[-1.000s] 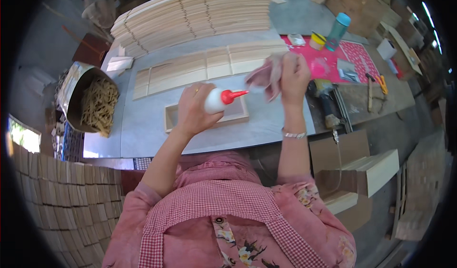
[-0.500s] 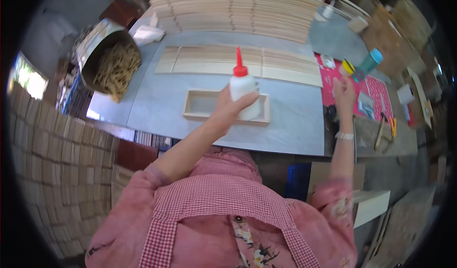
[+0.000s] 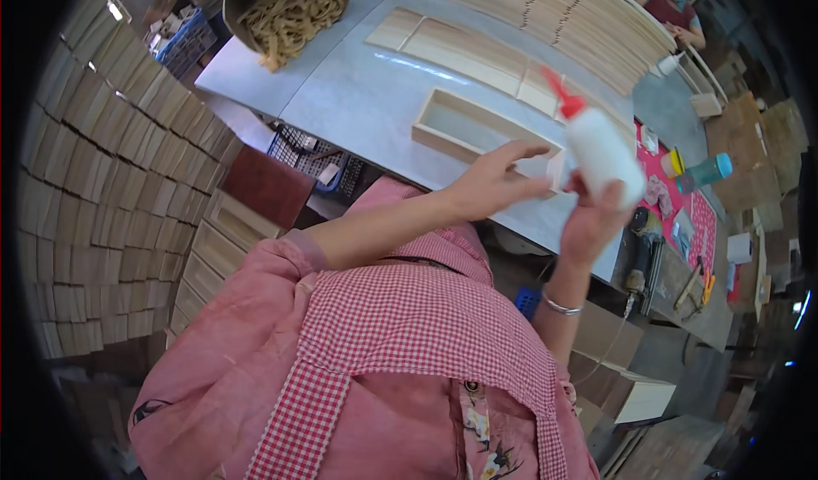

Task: Assembling rectangular wooden boxes using wood panels, glue, and a pneumatic nail gun.

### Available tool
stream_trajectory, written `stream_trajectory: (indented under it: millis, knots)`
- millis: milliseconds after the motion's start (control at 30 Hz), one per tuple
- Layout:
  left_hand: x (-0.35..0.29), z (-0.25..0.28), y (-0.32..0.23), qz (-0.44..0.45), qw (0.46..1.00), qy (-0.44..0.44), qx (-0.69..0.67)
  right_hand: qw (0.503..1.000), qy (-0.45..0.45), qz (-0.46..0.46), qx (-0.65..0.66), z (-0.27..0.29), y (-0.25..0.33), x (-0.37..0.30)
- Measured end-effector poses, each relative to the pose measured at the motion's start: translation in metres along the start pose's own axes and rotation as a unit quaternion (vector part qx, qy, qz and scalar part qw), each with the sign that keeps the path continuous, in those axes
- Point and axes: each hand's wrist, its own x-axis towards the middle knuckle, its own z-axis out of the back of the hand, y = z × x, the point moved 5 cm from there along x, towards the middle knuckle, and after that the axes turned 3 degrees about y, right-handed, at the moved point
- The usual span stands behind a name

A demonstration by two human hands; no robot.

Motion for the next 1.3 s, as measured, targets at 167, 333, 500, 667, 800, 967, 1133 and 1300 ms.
stream_trajectory:
  millis: [167,333,500,667,800,967,1133,1300]
  knots:
    - [-0.041,0.026,0.001,-0.17,0.784,0.056,0.594,0.995,0.05,0.003,-0.086,-0.002,-0.003,0.018]
    - [-0.054,0.042,0.026,-0.174,0.72,0.054,0.67,0.947,0.128,0.008,-0.296,-0.025,-0.052,0.024]
    - [-0.054,0.047,0.045,-0.172,0.75,0.056,0.636,0.944,0.176,-0.038,-0.276,-0.066,-0.083,0.02]
    - [-0.054,0.054,0.052,-0.173,0.763,0.075,0.619,0.951,0.155,-0.154,-0.216,-0.079,-0.109,0.019]
    - [-0.053,0.054,0.051,-0.175,0.756,0.074,0.626,0.948,0.17,-0.139,-0.233,-0.079,-0.119,0.019]
    - [-0.053,0.055,0.05,-0.17,0.754,0.079,0.629,0.945,0.164,-0.15,-0.239,-0.085,-0.119,0.021]
    - [-0.053,0.056,0.051,-0.167,0.755,0.085,0.629,0.946,0.171,-0.137,-0.24,-0.091,-0.12,0.024]
    - [-0.052,0.056,0.05,-0.164,0.76,0.096,0.621,0.951,0.161,-0.091,-0.247,-0.095,-0.119,0.03]
